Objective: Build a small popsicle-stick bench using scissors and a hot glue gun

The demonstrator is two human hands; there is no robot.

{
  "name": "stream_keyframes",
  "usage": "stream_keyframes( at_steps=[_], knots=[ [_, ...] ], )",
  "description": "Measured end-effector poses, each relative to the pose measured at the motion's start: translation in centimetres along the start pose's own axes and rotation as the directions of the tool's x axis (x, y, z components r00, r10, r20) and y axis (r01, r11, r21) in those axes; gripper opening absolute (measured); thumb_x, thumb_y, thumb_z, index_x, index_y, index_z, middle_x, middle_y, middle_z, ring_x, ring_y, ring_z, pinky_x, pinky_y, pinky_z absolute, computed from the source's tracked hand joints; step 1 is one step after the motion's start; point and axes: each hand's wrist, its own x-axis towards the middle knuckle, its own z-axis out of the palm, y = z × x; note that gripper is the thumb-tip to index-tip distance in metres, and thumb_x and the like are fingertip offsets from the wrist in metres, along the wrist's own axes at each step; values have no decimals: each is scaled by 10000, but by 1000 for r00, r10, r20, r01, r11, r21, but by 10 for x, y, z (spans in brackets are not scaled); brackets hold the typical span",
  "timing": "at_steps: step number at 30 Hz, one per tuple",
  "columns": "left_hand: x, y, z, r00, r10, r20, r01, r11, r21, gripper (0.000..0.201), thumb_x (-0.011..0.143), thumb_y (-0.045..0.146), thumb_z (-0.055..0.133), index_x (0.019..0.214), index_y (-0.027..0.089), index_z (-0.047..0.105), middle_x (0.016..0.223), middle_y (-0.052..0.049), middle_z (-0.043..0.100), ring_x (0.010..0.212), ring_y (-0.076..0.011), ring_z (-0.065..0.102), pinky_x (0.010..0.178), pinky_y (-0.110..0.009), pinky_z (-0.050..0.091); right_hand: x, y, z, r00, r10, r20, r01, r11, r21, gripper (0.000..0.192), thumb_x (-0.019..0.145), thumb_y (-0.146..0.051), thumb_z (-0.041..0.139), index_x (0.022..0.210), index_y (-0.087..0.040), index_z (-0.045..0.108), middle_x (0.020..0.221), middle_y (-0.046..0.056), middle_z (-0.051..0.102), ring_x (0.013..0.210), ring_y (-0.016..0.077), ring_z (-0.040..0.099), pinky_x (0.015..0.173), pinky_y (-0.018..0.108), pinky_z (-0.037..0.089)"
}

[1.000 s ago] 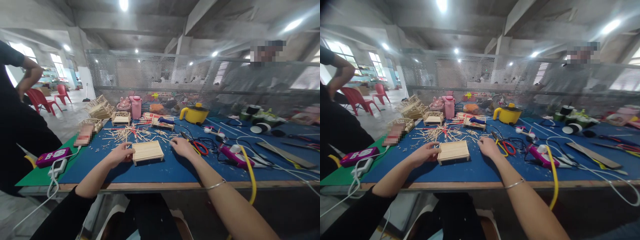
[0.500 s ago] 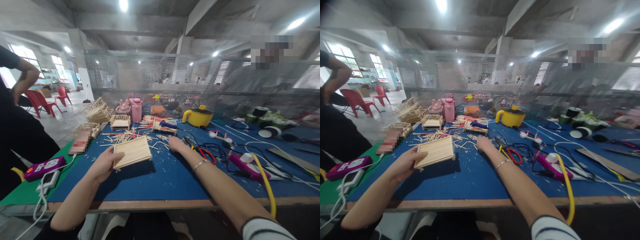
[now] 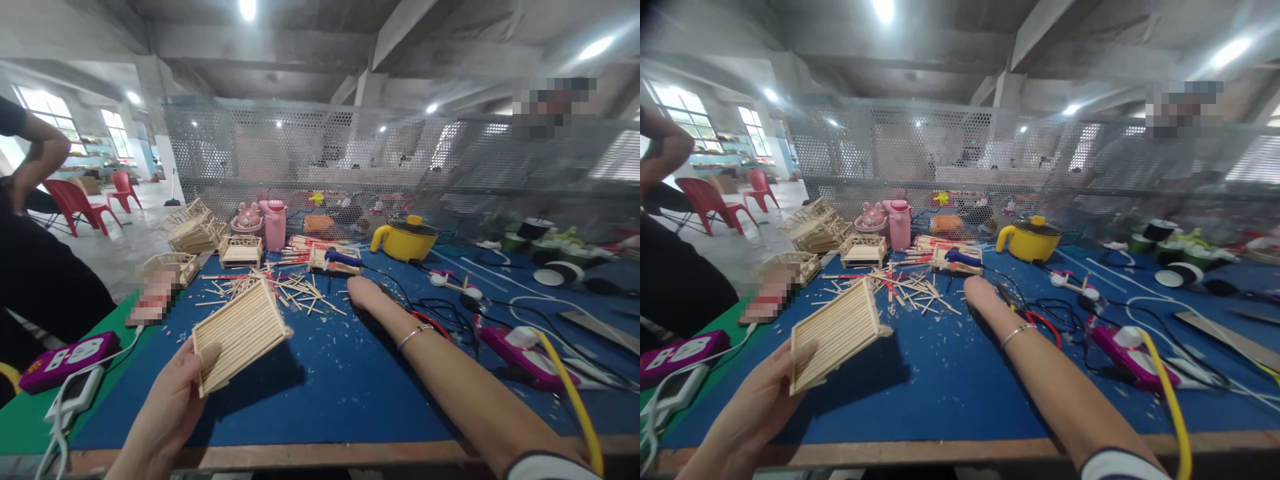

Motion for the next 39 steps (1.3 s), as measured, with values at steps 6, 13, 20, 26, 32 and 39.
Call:
stream_keyframes(
  at_steps=[6, 13, 20, 26, 32, 39],
  knots=[
    [5, 1, 2, 998, 41, -49, -42, 999, -14, 773, 630, 189, 769, 1340, 190, 463, 1076, -95, 700, 913, -278, 679, 689, -293, 583, 3, -76, 44, 939, -112, 326, 147, 986, -84, 339, 884, -338, 548, 1168, -154, 547, 1176, 94, 571, 1007, 197, 585, 849, 398, 500],
    [8, 2, -15, 998, 25, -61, -26, 1000, -7, 734, 668, 222, 748, 1344, 185, 464, 1099, -105, 688, 925, -276, 675, 722, -308, 584, -48, -71, 28, 937, -118, 329, 159, 982, -102, 830, 830, -539, 493, 1426, -12, 258, 1477, 259, 271, 1353, 359, 289, 1071, 450, 284],
    [6, 3, -20, 997, 4, -71, -7, 999, -38, 770, 659, 247, 754, 1363, 232, 440, 1094, -66, 700, 887, -251, 684, 722, -293, 577, -57, -99, 79, 939, -67, 337, 84, 996, -36, 886, 846, -615, 351, 1448, 12, 178, 1522, 246, 134, 1412, 356, 111, 1134, 476, 91],
    [1, 4, -3, 1000, 18, -4, -18, 999, 32, 769, 636, 259, 767, 1339, 191, 462, 1064, -89, 709, 894, -265, 681, 723, -317, 557, -30, -125, 73, 945, -217, 246, 135, 941, 309, 685, 819, -371, 499, 1411, -77, 320, 1504, 158, 281, 1397, 254, 231, 1134, 411, 168],
    [11, -8, 32, 965, -62, 256, 19, 986, 167, 765, 585, 229, 785, 1285, 142, 490, 981, -114, 723, 840, -255, 686, 750, -342, 525, -54, -51, 1, 995, 52, 83, -84, 887, 453, 426, 878, -382, 312, 1162, -149, 528, 1166, 129, 615, 1060, 214, 574, 893, 367, 448],
    [37, -42, 60, 975, -108, 193, 16, 905, 425, 541, 581, 232, 753, 1076, 100, 578, 917, -133, 706, 667, -192, 653, 556, -284, 498, -126, -18, -21, 977, 188, 101, -210, 766, 607, 423, 825, -508, 352, 1004, -176, 547, 687, 5, 589, 543, 130, 521, 479, 232, 395]
  ],
)
